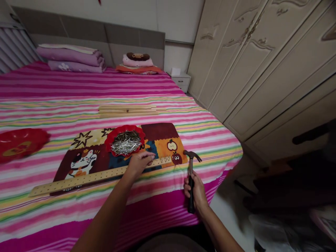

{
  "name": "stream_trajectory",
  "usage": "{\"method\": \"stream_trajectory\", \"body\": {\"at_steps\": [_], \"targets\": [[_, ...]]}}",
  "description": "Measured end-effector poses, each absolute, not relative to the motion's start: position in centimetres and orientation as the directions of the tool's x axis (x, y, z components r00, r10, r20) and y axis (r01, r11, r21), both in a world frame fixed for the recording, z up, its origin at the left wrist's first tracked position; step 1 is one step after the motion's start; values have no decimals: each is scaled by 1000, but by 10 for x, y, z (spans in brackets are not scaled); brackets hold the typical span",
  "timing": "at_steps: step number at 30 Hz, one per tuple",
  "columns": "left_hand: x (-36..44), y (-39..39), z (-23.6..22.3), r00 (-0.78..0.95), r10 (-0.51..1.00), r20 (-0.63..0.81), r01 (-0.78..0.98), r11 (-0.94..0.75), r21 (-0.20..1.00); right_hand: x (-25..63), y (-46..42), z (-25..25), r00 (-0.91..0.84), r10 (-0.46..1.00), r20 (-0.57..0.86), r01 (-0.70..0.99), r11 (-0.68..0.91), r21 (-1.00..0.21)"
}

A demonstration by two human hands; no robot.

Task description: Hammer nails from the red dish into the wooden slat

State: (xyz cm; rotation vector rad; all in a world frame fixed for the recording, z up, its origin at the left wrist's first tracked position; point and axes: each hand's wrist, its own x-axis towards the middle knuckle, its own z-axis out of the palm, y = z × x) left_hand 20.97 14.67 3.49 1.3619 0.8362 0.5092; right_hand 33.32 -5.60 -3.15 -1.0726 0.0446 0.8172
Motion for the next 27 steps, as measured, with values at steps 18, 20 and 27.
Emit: {"method": "stream_trajectory", "body": {"at_steps": [18, 20, 27], "targets": [[219, 148, 16, 627, 761, -169, 290, -27, 957, 334, -56, -32, 720, 569, -398, -601, 223, -768], [219, 148, 18, 635, 761, -129, 320, -107, 942, 333, -57, -32, 722, 568, -395, -598, 225, -770], [218, 144, 17, 675, 737, -25, 322, -264, 909, 334, -57, -33, 718, 569, -400, -602, 220, -768]]}}
